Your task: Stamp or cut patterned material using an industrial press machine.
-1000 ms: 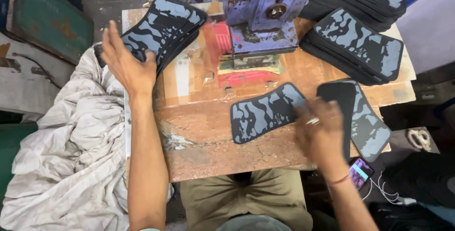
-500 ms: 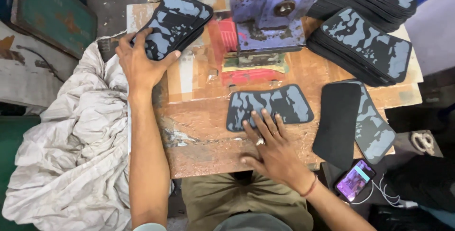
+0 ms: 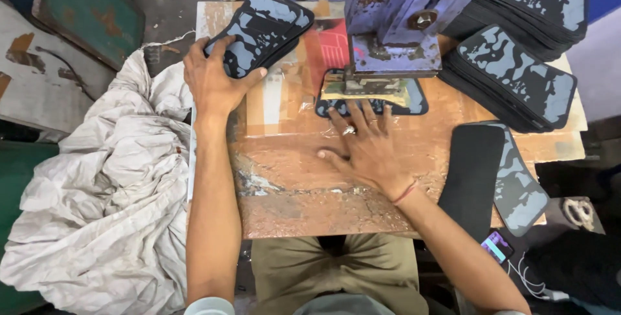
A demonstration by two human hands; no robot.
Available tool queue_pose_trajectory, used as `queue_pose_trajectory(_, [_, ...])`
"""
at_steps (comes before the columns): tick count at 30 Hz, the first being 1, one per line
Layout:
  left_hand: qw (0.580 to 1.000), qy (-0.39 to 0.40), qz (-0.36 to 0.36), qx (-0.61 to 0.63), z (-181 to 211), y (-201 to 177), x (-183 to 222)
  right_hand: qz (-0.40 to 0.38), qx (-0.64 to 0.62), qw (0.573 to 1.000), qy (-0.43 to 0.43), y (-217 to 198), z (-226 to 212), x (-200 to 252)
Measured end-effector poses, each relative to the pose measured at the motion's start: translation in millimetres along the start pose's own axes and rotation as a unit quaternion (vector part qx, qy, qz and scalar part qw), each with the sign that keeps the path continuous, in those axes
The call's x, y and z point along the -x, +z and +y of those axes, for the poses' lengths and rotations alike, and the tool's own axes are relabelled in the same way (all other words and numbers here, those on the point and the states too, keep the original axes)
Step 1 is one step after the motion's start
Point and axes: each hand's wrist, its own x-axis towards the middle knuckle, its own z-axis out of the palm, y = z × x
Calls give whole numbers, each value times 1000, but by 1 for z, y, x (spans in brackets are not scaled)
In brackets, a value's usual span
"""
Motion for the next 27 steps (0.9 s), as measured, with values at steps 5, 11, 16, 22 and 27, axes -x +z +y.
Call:
queue_pose_trajectory(5, [1000,13,1,9,-5,3,1,-13,-37,999,14,-12,-4,5])
queue_pose_trajectory(11, [1000,4,7,11,1,-5,-2,-12,-114,993,-14,-47,-24,75])
queue_pose_trajectory(16, [1000,-7,7,11,5,-6,-2,-2,-167,975,144,-82,0,125])
queue_pose_trajectory(22, [1000,-1,3,12,4,-5,-1,46,130,929,344,-74,78,170])
queue_pose_trajectory(27, [1000,-5,-9,9,2,-3,0,28,-66,886,457,-94,93,143])
